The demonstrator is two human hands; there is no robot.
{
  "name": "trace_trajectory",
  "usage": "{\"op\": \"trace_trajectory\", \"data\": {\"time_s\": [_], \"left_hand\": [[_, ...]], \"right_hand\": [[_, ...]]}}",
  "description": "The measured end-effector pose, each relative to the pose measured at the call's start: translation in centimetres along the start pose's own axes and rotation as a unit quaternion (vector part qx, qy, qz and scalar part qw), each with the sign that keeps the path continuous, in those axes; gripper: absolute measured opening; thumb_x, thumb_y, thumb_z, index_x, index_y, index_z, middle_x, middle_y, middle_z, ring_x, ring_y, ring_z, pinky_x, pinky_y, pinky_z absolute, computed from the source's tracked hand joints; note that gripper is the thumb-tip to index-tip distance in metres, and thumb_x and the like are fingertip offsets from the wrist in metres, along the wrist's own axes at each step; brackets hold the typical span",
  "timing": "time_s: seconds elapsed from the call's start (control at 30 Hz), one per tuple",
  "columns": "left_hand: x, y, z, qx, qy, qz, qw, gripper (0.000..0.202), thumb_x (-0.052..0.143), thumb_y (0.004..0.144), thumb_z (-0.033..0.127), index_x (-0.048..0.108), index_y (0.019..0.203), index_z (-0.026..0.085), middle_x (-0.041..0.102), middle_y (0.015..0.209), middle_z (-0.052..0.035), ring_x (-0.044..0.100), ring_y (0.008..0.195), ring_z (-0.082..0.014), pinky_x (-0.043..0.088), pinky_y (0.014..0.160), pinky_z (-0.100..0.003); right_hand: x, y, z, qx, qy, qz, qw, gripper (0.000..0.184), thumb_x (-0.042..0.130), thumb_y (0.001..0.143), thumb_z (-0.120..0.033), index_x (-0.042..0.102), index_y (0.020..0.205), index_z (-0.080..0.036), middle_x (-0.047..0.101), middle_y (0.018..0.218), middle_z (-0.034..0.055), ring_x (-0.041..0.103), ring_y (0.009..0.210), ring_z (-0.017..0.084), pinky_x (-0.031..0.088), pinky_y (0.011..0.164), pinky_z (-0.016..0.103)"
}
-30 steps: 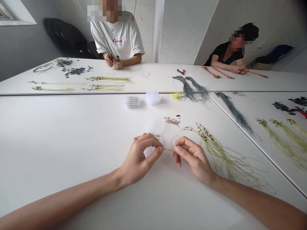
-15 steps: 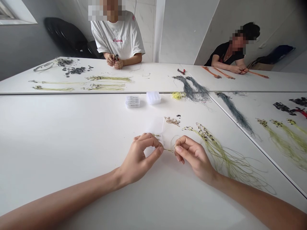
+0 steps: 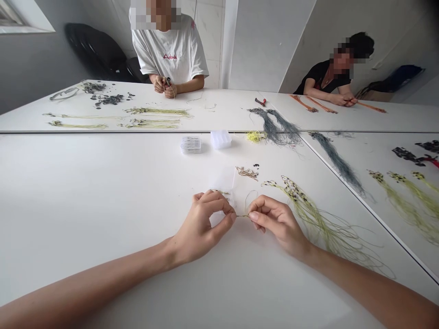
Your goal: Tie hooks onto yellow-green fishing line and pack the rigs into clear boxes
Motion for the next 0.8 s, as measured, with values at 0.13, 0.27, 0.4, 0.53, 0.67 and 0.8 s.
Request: {"op": "trace_trajectory", "data": {"time_s": [0.13,0.27,0.4,0.53,0.67,0.8], "left_hand": [[0.0,0.0,0.0,0.002,0.012,-0.009,1.0,0.016,0.048,0.092,0.024,0.059,0.08,0.022,0.063,0.086,0.0005,0.054,0.087,-0.0184,0.03,0.09,-0.039],[0.0,0.1,0.1,0.013,0.02,-0.022,0.999,0.017,0.048,0.091,0.022,0.06,0.079,0.022,0.064,0.086,0.0009,0.054,0.084,-0.0176,0.03,0.089,-0.039],[0.1,0.1,0.1,0.026,0.018,-0.038,0.999,0.018,0.048,0.089,0.018,0.062,0.079,0.022,0.065,0.086,0.0001,0.054,0.084,-0.0181,0.032,0.088,-0.039],[0.2,0.1,0.2,0.036,0.022,-0.056,0.998,0.016,0.049,0.088,0.017,0.063,0.082,0.023,0.065,0.085,-0.0003,0.055,0.082,-0.0181,0.032,0.088,-0.038],[0.1,0.1,0.2,0.04,0.014,-0.061,0.997,0.016,0.049,0.088,0.017,0.063,0.081,0.023,0.065,0.084,-0.0003,0.055,0.08,-0.0175,0.033,0.088,-0.038],[0.1,0.0,0.3,0.035,0.002,-0.054,0.998,0.018,0.049,0.088,0.018,0.064,0.08,0.022,0.066,0.084,-0.0012,0.056,0.08,-0.018,0.035,0.088,-0.039]], "right_hand": [[0.0,0.1,0.0,0.018,0.022,-0.01,1.0,0.014,0.059,0.089,-0.032,0.058,0.084,-0.018,0.05,0.065,-0.0014,0.047,0.062,0.012,0.037,0.057,0.025],[0.1,0.0,0.0,0.016,0.031,-0.018,0.999,0.015,0.057,0.09,-0.032,0.057,0.084,-0.019,0.05,0.065,-0.0014,0.046,0.063,0.012,0.037,0.057,0.025],[0.2,0.0,0.0,0.013,0.029,-0.025,0.999,0.016,0.056,0.091,-0.034,0.056,0.085,-0.019,0.05,0.064,-0.0014,0.045,0.062,0.013,0.037,0.057,0.026],[0.2,0.0,0.0,0.012,0.022,-0.028,0.999,0.017,0.057,0.091,-0.035,0.056,0.085,-0.019,0.048,0.064,-0.0019,0.045,0.061,0.012,0.037,0.057,0.025],[-0.1,0.3,0.0,0.011,0.004,-0.021,1.0,0.016,0.058,0.09,-0.033,0.057,0.085,-0.018,0.047,0.064,-0.0024,0.043,0.06,0.011,0.036,0.056,0.025],[-1.0,0.8,-0.1,-0.005,-0.071,0.0,0.997,0.011,0.059,0.087,-0.028,0.06,0.081,-0.018,0.051,0.068,-0.0008,0.045,0.062,0.012,0.037,0.058,0.026]]}}
Point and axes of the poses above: each hand's wrist, its own y-axis towards the middle knuckle, its own x-axis out of the palm, z = x × y, the point moved 2 cm from there along y, towards the middle knuckle
